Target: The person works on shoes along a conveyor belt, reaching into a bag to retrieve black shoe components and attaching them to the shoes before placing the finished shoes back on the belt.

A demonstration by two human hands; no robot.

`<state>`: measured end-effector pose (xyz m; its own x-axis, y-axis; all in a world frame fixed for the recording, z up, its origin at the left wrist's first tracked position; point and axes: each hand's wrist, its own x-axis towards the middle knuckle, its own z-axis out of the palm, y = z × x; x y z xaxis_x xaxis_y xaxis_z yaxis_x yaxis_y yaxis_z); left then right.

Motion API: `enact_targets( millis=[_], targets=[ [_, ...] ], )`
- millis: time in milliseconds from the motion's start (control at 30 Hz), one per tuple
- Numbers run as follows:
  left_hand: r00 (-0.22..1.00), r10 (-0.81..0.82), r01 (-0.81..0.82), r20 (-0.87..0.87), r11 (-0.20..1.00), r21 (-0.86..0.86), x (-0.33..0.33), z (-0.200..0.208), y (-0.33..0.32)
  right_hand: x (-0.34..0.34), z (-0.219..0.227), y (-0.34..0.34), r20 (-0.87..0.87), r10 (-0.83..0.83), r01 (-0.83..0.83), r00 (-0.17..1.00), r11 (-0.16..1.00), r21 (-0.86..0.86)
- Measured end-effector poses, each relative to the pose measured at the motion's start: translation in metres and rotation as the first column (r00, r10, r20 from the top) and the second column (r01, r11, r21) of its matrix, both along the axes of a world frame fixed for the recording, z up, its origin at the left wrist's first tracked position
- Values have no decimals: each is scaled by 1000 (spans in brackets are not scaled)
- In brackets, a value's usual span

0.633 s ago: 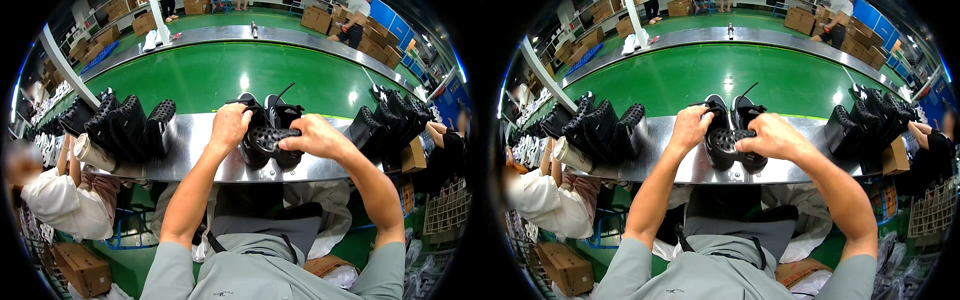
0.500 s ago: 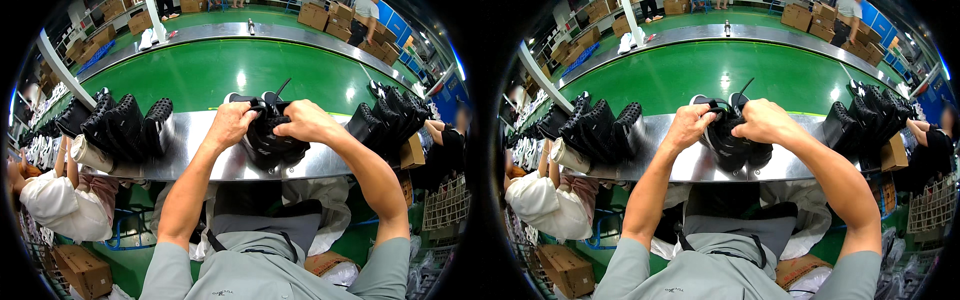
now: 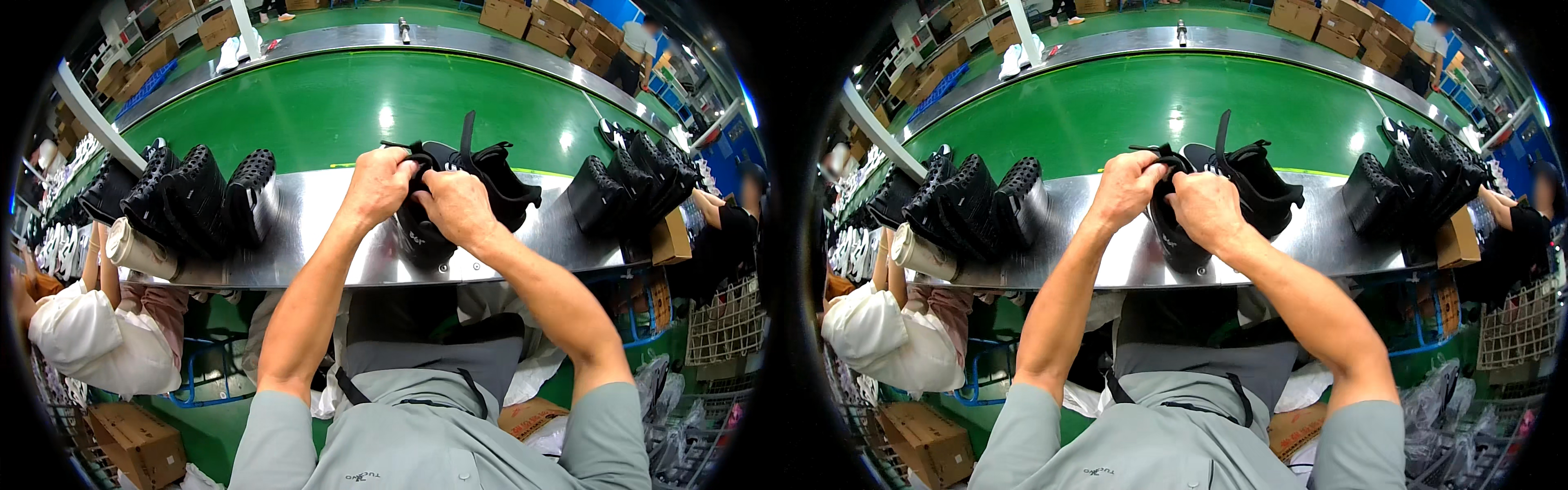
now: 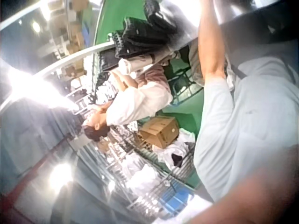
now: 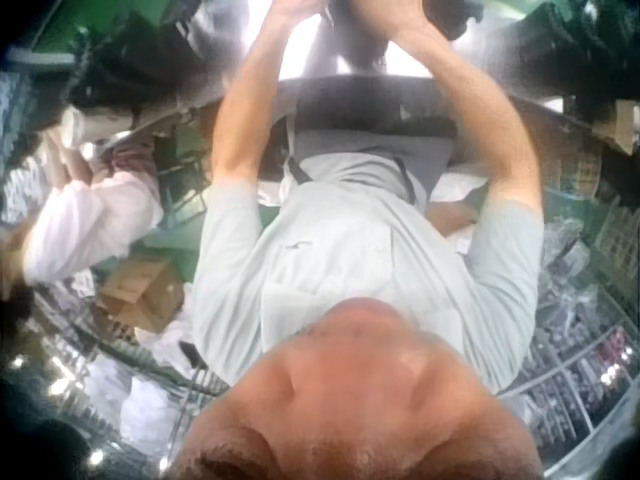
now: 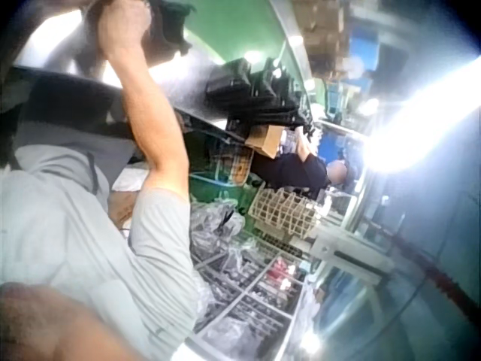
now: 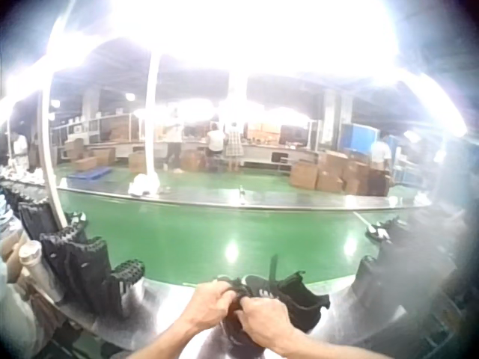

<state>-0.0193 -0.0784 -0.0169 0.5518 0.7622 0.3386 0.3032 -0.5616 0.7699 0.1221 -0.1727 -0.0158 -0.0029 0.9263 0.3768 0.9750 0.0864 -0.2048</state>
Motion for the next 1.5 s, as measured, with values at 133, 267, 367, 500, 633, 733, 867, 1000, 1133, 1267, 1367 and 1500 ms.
enact_targets(
  millis=[133,267,367,500,633,733,867,1000,1133,1267,1367,1500],
  targets=[
    [993,77,-75,92,997,-25,-4,-18,-23,-2,-10,-19,-499,-18,183,866,941,283],
    [975,184,-170,-122,978,120,-2,-28,-39,5,-14,-14,-572,-215,121,792,973,-198],
    [988,124,-102,-87,971,218,-20,-32,-12,-19,-9,-13,-744,-474,11,471,846,-533],
    [913,323,-241,-250,920,308,-34,15,-46,-39,-17,-18,-813,-456,37,362,879,-476],
    [890,363,-216,-277,869,446,-26,17,-57,-51,-9,-17,-798,-471,67,375,873,-484],
    [866,398,-262,-303,877,402,-22,14,-51,-56,-6,-16,-798,-455,47,396,878,-477],
    [914,246,-224,-322,969,105,-5,18,-54,-40,-43,-4,-710,-338,112,618,932,-346],
    [883,234,-227,-407,972,66,-12,9,-46,-42,-36,-5,-671,-390,147,631,909,-390],
    [873,120,-84,-473,992,97,-32,22,-41,-38,-30,-4,-653,-368,96,662,906,-413],
    [896,408,-300,-177,848,437,-35,20,-60,-39,-27,-9,-645,-341,99,684,919,-381],
    [922,353,-204,-160,793,574,-36,8,-47,-35,-32,-5,-678,-329,76,657,924,-375],
    [864,316,-26,-392,805,592,-39,5,-46,-38,-37,-9,-727,-273,77,629,953,-292]
  ],
)
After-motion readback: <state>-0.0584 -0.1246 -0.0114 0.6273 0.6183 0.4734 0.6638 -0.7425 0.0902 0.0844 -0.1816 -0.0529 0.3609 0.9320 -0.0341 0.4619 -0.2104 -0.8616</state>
